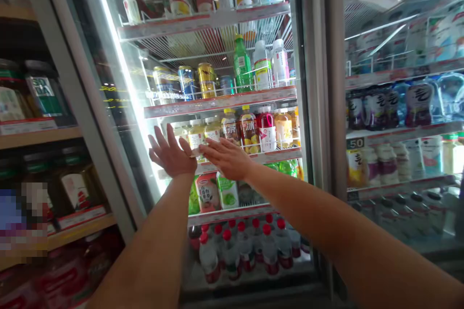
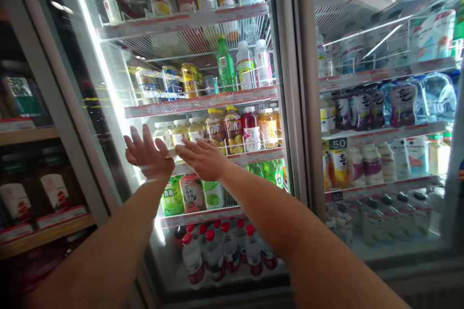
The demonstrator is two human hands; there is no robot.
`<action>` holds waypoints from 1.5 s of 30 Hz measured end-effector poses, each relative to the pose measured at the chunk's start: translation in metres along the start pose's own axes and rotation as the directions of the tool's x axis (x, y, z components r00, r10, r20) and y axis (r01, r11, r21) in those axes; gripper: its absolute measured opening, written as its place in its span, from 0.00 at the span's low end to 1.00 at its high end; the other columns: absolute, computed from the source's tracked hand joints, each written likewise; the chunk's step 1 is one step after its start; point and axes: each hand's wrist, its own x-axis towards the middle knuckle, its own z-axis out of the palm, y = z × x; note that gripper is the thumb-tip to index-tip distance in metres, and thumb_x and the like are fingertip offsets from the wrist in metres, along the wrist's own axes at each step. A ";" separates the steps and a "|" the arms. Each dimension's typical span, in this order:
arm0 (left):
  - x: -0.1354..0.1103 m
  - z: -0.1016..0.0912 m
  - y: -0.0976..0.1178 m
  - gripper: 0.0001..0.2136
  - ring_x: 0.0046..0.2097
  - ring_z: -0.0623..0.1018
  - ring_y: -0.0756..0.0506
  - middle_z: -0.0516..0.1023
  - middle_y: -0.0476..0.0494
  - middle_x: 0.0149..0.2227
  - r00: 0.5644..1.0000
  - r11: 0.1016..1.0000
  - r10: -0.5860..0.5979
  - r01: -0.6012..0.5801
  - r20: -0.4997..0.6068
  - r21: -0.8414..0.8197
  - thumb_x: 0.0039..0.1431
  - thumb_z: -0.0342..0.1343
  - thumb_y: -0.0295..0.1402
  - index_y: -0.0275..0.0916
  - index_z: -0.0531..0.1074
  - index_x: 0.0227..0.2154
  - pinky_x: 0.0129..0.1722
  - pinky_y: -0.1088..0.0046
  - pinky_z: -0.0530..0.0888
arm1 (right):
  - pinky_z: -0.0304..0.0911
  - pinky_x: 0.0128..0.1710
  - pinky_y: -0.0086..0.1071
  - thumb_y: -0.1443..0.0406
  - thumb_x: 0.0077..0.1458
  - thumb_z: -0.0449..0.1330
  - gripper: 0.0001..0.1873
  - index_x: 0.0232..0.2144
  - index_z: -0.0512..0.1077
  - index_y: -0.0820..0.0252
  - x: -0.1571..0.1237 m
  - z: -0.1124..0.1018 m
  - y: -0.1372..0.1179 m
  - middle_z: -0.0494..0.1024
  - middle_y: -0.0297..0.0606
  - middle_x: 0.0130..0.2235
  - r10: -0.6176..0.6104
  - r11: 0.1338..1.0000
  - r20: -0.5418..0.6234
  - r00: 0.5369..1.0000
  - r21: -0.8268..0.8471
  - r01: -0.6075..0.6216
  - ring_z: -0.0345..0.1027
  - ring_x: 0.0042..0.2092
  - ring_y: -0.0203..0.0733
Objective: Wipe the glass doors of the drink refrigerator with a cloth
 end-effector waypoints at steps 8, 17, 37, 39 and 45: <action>0.000 0.000 0.000 0.28 0.75 0.46 0.38 0.50 0.41 0.74 0.999 0.999 -0.032 0.032 0.006 0.015 0.71 0.40 0.42 0.44 0.55 0.71 0.70 0.48 0.47 | 0.41 0.73 0.53 0.68 0.64 0.51 0.32 0.70 0.57 0.53 -0.025 -0.038 0.094 0.59 0.32 0.71 0.307 0.951 -0.217 0.927 0.026 -0.309 0.44 0.74 0.48; -0.002 0.000 0.002 0.27 0.75 0.47 0.39 0.51 0.43 0.74 0.998 0.998 -0.070 0.070 -0.006 0.010 0.70 0.41 0.41 0.44 0.58 0.70 0.71 0.50 0.46 | 0.42 0.70 0.63 0.70 0.63 0.43 0.34 0.70 0.56 0.59 -0.007 -0.048 0.108 0.57 0.41 0.72 0.711 0.678 -0.393 0.583 0.162 -0.717 0.40 0.74 0.58; -0.004 -0.001 0.001 0.26 0.74 0.51 0.39 0.54 0.44 0.73 0.999 0.993 -0.041 0.044 -0.032 0.107 0.69 0.41 0.38 0.45 0.59 0.69 0.70 0.50 0.51 | 0.39 0.71 0.59 0.67 0.64 0.48 0.31 0.69 0.60 0.55 -0.003 -0.050 0.100 0.61 0.37 0.71 0.442 0.896 -0.327 0.835 0.121 -0.427 0.46 0.73 0.54; -0.004 -0.001 0.001 0.26 0.74 0.50 0.39 0.54 0.44 0.73 0.999 0.995 -0.049 0.051 -0.024 0.087 0.69 0.42 0.38 0.45 0.59 0.69 0.70 0.49 0.50 | 0.39 0.70 0.60 0.66 0.64 0.46 0.31 0.69 0.60 0.58 -0.015 -0.061 0.119 0.61 0.40 0.71 0.560 0.818 -0.380 0.736 0.118 -0.562 0.45 0.73 0.56; -0.003 -0.001 0.000 0.27 0.75 0.47 0.39 0.51 0.45 0.74 0.998 0.997 -0.059 0.058 0.018 0.052 0.69 0.41 0.39 0.45 0.57 0.70 0.71 0.49 0.48 | 0.41 0.70 0.64 0.68 0.64 0.45 0.33 0.70 0.58 0.57 -0.032 -0.040 0.084 0.58 0.42 0.72 0.710 0.689 -0.379 0.593 0.206 -0.694 0.39 0.75 0.58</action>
